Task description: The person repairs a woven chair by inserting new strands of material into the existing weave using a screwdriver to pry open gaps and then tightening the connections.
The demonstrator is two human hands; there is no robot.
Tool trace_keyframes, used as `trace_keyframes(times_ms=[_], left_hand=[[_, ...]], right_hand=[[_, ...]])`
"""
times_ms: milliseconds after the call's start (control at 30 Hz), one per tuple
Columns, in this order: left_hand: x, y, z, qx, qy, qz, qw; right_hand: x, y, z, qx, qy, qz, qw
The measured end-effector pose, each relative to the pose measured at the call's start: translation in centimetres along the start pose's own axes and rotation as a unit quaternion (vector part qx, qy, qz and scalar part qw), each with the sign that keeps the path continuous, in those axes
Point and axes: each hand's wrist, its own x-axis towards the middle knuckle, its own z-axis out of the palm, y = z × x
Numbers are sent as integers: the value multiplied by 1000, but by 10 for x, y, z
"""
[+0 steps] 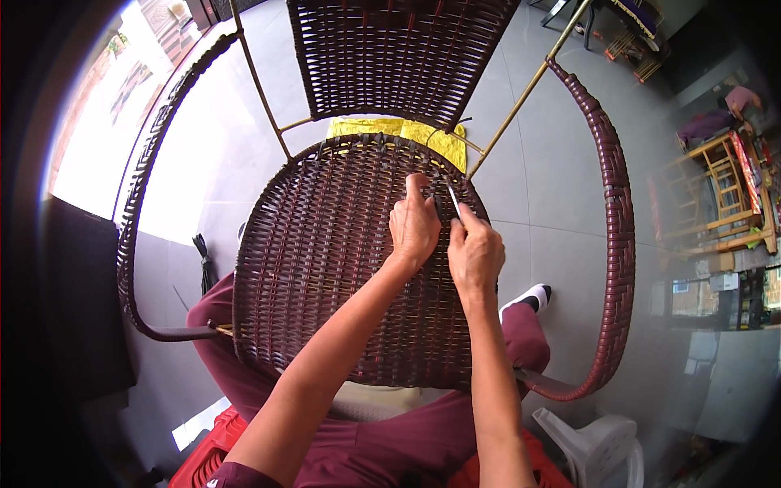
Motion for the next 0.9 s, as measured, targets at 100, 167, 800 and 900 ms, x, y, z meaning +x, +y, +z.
trace_keyframes(times_ms=[100, 167, 800, 900], left_hand=[[0, -1, 1, -2, 14, 4, 1000], [0, -2, 1, -5, 20, 6, 1000], [-1, 4, -9, -62, -22, -1, 998], [0, 6, -11, -64, -39, -16, 997]], right_hand=[[11, -6, -10, -22, -12, -6, 1000], [19, -7, -10, -30, -33, -9, 999], [45, -22, -15, -175, -117, -75, 975], [46, -14, -16, -168, -119, -82, 975]])
